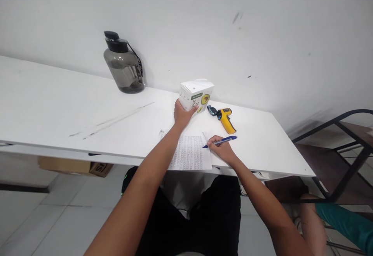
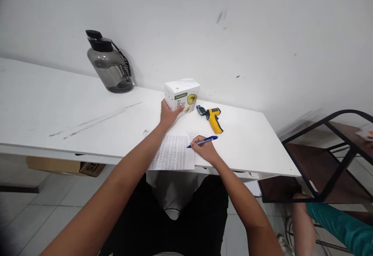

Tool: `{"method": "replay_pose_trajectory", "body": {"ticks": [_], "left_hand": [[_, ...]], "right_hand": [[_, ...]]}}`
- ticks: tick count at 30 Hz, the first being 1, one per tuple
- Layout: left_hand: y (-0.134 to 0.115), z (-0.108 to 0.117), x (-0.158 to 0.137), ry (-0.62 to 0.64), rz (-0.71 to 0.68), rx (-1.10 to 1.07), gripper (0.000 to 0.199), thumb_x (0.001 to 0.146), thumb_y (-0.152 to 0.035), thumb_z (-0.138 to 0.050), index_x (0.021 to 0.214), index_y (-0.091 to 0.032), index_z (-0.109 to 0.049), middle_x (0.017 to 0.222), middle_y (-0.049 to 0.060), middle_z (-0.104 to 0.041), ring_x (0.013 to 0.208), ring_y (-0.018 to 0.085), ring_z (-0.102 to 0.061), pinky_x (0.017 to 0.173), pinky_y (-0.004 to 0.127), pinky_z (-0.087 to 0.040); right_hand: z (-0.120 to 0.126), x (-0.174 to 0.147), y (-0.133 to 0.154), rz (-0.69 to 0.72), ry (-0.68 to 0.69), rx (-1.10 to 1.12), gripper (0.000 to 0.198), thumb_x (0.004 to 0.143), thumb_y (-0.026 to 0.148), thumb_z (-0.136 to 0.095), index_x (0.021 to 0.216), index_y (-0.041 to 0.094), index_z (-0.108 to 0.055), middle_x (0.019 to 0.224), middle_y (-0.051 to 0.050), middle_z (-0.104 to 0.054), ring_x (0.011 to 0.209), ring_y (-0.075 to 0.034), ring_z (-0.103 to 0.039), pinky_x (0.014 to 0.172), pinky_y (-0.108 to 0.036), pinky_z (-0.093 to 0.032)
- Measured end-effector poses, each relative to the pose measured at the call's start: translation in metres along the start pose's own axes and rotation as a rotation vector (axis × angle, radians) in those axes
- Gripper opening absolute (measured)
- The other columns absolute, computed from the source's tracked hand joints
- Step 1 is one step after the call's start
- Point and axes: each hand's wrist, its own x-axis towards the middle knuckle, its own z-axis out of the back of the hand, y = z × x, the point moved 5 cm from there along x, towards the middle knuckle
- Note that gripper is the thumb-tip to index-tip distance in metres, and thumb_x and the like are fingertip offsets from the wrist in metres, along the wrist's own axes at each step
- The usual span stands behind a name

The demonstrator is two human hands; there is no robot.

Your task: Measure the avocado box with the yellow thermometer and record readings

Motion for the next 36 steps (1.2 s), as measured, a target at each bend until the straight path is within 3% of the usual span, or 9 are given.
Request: {"method": "replay_pose_trajectory", "body": {"ticks": [28,36], "left_hand": [[-0.0041,0.0011,-0.0027,0.002,0.002,-0.013,0.088,0.063,-0.050,-0.093,0.134,-0.030,-0.045,0.139,0.012,-0.057,0.135,0.036,-0.056,0.111,0.054,-0.048],[-0.0028,0.0011,-0.0029,-0.009,-0.015,-0.008,0.088,0.063,-0.052,-0.092,0.133,-0.029,-0.045,0.138,0.012,-0.057,0.135,0.036,-0.056,0.110,0.055,-0.049]], "right_hand": [[-0.0024,-0.0023,0.0032,0.020,0.043,-0.010,0.024,0.076,0.046,-0.068,0.071,0.023,-0.061,0.067,0.001,-0.058,0.068,-0.017,-0.050,0.066,-0.031,-0.041],[-0.0004,-0.0019,0.0013,0.037,-0.005,-0.029,0.026,0.078,0.048,-0.068,0.073,0.024,-0.062,0.066,0.001,-0.059,0.067,-0.018,-0.052,0.065,-0.032,-0.043]]}}
